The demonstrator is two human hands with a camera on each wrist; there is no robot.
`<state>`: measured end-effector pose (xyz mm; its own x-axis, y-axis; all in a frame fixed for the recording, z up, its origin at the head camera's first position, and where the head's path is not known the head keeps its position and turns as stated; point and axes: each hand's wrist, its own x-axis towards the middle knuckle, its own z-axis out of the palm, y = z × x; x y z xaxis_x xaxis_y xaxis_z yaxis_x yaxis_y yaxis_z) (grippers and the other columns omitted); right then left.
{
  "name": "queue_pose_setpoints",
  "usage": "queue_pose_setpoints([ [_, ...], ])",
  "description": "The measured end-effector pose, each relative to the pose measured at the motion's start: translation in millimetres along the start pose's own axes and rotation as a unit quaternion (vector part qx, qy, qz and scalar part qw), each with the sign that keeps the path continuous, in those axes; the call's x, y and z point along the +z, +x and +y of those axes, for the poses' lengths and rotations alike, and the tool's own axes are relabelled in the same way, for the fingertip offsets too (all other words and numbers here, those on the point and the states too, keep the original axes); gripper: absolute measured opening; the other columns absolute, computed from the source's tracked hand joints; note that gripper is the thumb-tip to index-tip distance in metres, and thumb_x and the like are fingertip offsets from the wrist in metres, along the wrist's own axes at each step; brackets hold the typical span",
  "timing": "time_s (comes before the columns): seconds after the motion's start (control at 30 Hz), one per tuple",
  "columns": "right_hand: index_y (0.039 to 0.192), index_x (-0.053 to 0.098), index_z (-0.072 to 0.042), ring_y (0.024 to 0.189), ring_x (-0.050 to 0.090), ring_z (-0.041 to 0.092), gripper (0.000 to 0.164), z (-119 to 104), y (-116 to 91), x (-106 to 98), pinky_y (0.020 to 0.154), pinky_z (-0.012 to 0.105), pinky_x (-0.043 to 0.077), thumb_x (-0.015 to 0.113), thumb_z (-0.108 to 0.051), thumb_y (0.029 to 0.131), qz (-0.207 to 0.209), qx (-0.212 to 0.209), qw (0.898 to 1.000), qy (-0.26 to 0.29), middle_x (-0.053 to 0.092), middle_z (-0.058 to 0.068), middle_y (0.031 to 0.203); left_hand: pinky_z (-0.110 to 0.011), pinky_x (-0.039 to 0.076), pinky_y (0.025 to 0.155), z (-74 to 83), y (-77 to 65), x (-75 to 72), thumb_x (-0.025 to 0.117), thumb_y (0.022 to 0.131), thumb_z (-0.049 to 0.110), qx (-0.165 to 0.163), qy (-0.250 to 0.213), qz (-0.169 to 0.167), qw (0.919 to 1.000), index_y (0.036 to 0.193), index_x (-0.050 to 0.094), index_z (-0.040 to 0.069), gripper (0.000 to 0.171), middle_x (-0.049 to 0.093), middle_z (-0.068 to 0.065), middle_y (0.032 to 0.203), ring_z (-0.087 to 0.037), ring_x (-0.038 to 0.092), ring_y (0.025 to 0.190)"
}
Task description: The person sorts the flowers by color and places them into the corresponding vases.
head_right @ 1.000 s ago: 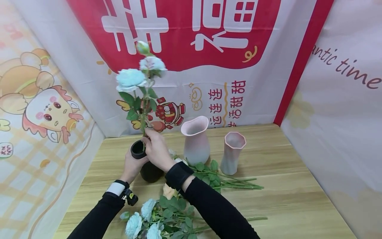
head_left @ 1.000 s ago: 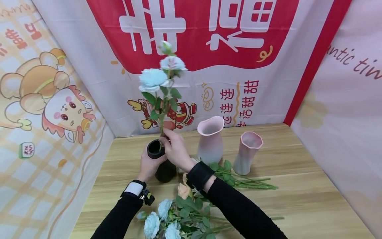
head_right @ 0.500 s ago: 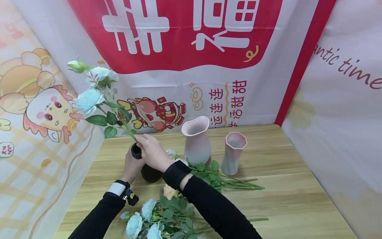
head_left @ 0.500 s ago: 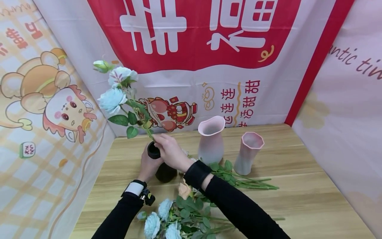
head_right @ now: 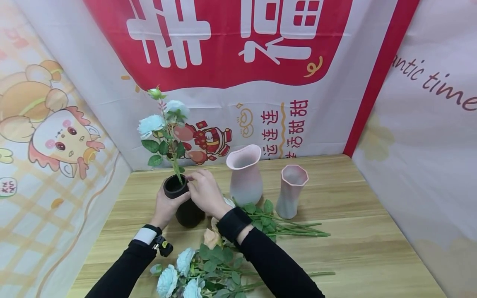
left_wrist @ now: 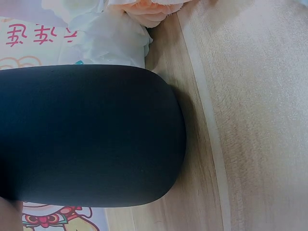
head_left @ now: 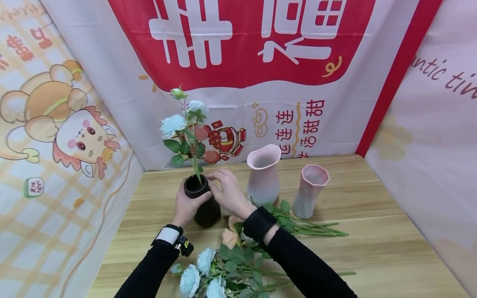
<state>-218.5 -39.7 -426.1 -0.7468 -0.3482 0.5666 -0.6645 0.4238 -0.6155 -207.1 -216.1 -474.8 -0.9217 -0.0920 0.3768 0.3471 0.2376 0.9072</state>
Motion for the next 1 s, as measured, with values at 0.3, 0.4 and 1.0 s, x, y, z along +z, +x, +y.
queue_pose_setpoints([
  [0.3,0.099,0.072,-0.004,0.084,0.062,0.013,0.009,-0.1,-26.3,-32.1,0.07,0.033,0.056,0.065,-0.002,0.094,-0.023,0.002,0.998,0.062,0.066,0.004,0.095,-0.029,0.042,0.091,0.5,-0.9,-0.8,0.086,0.074,0.007,0.009,0.017,0.013,0.9997,0.127,0.054,-0.001,0.063,0.061,-0.01,0.114,-0.017,0.055,0.101],
  [0.4,0.1,0.072,-0.007,0.087,0.061,0.013,0.009,-0.5,-31.0,-42.5,0.072,0.032,0.055,0.065,-0.005,0.095,-0.064,-0.02,0.997,0.036,0.066,0.002,0.097,-0.029,0.041,0.092,0.6,-0.6,-1.9,0.086,0.075,0.008,0.004,0.018,0.012,0.9998,0.128,0.053,0.0,0.063,0.061,-0.01,0.116,-0.018,0.055,0.102],
  [1.0,0.088,0.068,-0.013,0.079,0.052,0.011,0.006,15.5,-78.1,-80.8,0.066,0.022,0.045,0.072,-0.01,0.089,-0.187,-0.265,0.929,-0.176,0.055,-0.001,0.087,-0.034,0.041,0.093,0.7,-1.4,-0.8,0.085,0.075,0.009,-0.008,0.014,0.004,0.9999,0.129,0.052,-0.001,0.064,0.059,-0.012,0.119,-0.019,0.055,0.104],
])
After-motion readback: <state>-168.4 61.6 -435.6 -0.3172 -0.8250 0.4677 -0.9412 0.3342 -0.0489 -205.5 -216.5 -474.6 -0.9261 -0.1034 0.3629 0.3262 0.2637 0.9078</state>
